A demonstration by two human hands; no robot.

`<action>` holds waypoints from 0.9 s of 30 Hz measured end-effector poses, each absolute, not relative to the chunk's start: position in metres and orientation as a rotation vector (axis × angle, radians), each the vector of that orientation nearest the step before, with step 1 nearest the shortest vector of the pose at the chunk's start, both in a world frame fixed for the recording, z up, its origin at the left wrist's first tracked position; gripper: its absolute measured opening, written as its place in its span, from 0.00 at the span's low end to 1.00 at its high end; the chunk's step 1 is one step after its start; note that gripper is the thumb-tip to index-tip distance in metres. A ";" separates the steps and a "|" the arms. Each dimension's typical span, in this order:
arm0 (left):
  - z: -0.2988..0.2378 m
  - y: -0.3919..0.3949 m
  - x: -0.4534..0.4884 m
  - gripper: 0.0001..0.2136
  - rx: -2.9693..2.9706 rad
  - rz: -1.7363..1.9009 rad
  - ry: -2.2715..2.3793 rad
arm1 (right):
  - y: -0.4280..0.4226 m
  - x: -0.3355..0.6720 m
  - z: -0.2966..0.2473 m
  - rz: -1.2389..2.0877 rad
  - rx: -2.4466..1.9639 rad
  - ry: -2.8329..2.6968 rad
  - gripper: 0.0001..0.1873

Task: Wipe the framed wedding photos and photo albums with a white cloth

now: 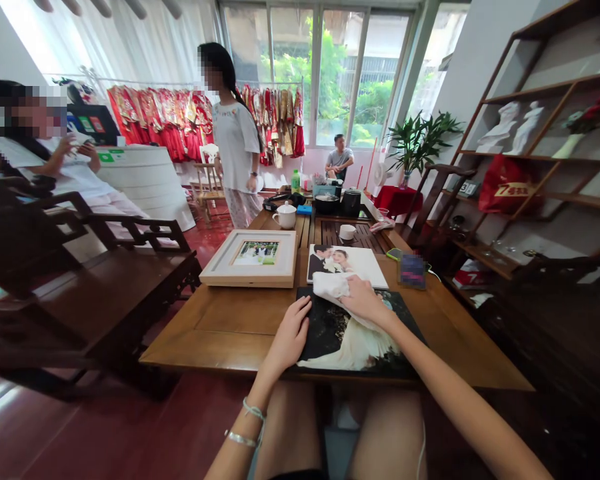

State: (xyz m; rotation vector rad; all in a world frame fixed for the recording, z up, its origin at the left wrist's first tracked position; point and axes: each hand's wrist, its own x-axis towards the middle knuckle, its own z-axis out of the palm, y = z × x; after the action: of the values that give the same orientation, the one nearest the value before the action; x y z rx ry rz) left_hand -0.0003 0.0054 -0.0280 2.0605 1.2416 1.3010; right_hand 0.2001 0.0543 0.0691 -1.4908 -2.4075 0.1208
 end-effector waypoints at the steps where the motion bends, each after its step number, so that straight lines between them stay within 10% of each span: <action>1: -0.028 0.006 0.000 0.19 2.059 1.302 1.243 | 0.043 0.205 0.068 0.096 -1.506 -2.397 0.17; 10: -0.030 0.006 -0.002 0.19 2.058 1.276 1.249 | -0.100 0.183 0.028 0.177 -1.247 -2.655 0.33; 27: -0.025 0.004 -0.004 0.18 2.044 1.245 1.239 | -0.081 0.178 0.031 0.158 -1.289 -2.626 0.47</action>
State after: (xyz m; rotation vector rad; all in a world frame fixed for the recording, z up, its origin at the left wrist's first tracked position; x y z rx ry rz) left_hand -0.0038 0.0040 -0.0252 2.0444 1.2394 1.2449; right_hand 0.1784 -0.0815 0.0313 -1.2892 -2.6257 0.1582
